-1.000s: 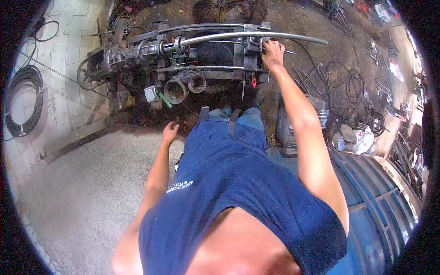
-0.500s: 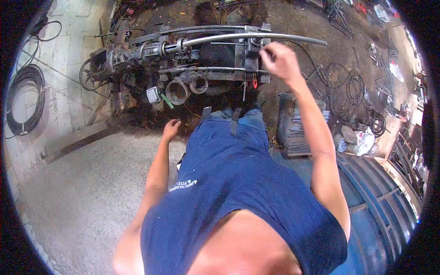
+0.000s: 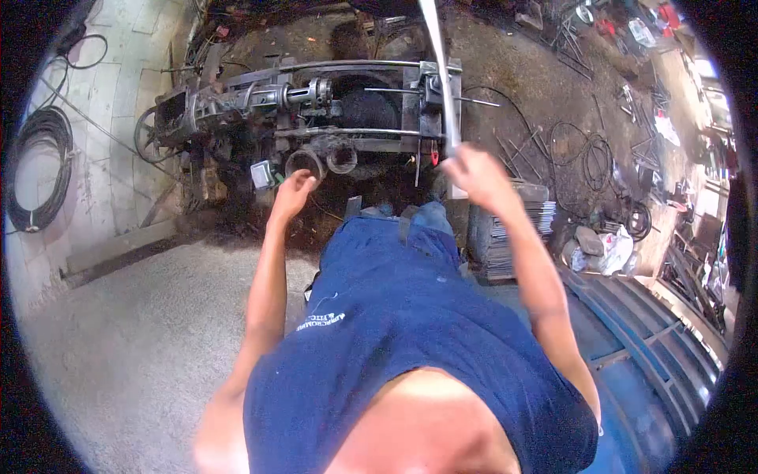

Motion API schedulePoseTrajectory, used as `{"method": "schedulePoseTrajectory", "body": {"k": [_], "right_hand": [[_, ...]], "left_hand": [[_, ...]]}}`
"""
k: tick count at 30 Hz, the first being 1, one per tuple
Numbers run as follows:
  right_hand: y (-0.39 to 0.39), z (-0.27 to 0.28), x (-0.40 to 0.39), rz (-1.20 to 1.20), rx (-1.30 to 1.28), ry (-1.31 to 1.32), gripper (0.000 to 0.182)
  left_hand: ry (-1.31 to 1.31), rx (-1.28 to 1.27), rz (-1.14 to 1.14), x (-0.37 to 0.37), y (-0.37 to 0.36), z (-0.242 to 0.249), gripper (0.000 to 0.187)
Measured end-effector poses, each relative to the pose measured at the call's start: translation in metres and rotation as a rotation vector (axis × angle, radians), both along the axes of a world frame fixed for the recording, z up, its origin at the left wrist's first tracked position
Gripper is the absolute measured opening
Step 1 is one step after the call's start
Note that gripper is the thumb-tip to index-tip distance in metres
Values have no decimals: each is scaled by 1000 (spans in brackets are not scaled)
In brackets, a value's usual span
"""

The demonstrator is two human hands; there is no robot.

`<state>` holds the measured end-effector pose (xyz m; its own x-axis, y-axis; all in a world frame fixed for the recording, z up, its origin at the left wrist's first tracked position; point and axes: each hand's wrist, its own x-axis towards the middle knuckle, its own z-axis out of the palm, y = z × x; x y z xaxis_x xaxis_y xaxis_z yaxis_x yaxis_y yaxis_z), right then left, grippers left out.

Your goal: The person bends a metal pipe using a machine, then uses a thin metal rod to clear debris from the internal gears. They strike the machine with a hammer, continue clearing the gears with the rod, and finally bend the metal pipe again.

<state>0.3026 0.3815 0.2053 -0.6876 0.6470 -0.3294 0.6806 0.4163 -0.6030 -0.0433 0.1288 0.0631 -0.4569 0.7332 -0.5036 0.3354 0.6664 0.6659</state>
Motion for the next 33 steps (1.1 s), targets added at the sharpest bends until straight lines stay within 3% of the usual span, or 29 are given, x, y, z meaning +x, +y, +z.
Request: {"method": "schedulePoseTrajectory", "body": {"k": [1,2,3,4,6,7,8,10,12,14,15,16,28,32,33], "right_hand": [[-11,-37,-15,156,-86,193,35],[-15,-23,-51,224,-268,452,29],[0,-41,-84,381,-168,404,26],[22,-58,-119,404,-17,518,26],[88,-83,-173,140,-206,571,25],[117,-91,-187,-94,31,543,28],[140,-97,-200,-356,36,643,21],[175,-69,-203,-860,-506,978,19],[233,-110,-194,-643,-284,1027,52],[221,-66,-169,-674,-394,1031,44],[212,-42,-153,-602,-476,1046,21],[191,-20,-146,-611,-364,957,23],[157,-35,-19,-855,-395,803,18],[149,-47,12,-1034,-479,644,24],[150,-52,19,-1068,-542,564,31]], "left_hand": [[35,8,12,-1,4,13,46],[29,56,6,-13,-2,-4,44],[24,56,2,-20,-1,-4,44],[21,58,1,-25,2,0,44],[44,52,-26,-39,7,13,44],[86,74,-29,-44,11,23,44],[127,94,-27,-49,14,36,44],[66,162,100,-60,12,45,41],[77,219,174,-62,7,59,40],[54,241,210,-66,1,57,40],[46,248,211,-69,-2,51,40],[32,244,207,-72,-6,42,39],[102,187,-56,-60,70,51,36],[207,338,-146,-26,108,78,39],[342,442,-185,-16,118,85,39]]}}
